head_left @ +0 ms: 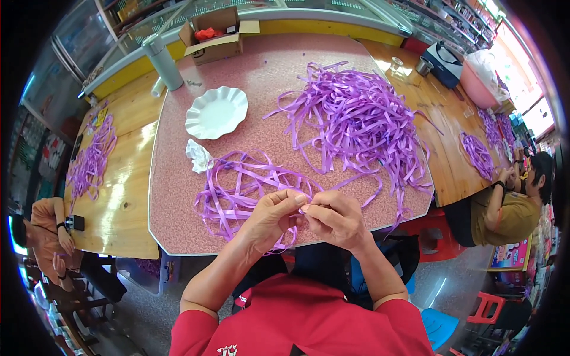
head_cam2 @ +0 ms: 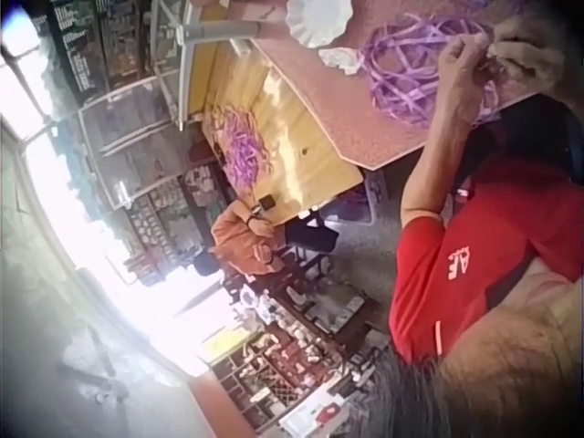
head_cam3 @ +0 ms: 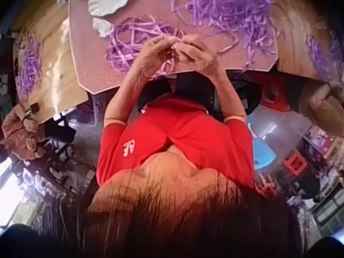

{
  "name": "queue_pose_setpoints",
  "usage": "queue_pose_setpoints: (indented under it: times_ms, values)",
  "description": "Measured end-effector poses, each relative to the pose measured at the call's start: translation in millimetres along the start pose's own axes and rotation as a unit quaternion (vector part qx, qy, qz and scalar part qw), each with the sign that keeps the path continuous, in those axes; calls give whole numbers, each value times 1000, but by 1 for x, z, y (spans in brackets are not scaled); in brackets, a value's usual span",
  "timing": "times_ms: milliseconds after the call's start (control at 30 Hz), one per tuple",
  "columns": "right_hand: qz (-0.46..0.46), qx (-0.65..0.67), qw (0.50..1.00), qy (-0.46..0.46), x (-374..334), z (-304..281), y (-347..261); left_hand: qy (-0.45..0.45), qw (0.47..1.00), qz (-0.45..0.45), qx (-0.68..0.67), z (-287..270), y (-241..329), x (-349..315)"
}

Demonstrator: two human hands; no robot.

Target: Tying and weaving together long purple plastic ribbons into a mesh structure at a counter.

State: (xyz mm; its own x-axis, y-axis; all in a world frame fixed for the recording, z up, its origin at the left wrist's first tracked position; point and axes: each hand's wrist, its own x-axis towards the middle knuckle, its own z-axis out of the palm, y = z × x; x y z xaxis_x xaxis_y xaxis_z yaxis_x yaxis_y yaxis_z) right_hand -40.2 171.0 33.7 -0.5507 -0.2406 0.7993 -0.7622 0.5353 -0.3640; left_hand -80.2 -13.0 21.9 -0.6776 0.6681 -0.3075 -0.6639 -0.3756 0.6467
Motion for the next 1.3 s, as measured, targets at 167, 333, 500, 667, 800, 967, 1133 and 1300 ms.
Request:
queue_pose_setpoints:
  times_ms: [167,333,500,667,800,967,1133,1300]
  values:
    - [44,15,999,-12,-2,1,-1,21,988,98,114,4,-4,-7]
    - [79,36,996,12,-1,4,-1,7,969,190,155,7,-8,-12]
    - [115,36,993,7,-1,5,-4,26,958,230,168,5,-16,-6]
    - [230,36,972,39,0,10,-14,33,958,241,154,5,-25,1]
    - [287,74,955,26,5,8,-20,41,924,280,257,-4,-26,4]
    - [343,181,921,33,-3,12,-19,59,867,348,351,-4,-27,5]
    - [504,495,702,95,-10,14,-20,122,748,472,451,7,-22,2]
    - [443,411,788,116,-9,21,-23,156,633,534,539,8,-19,4]
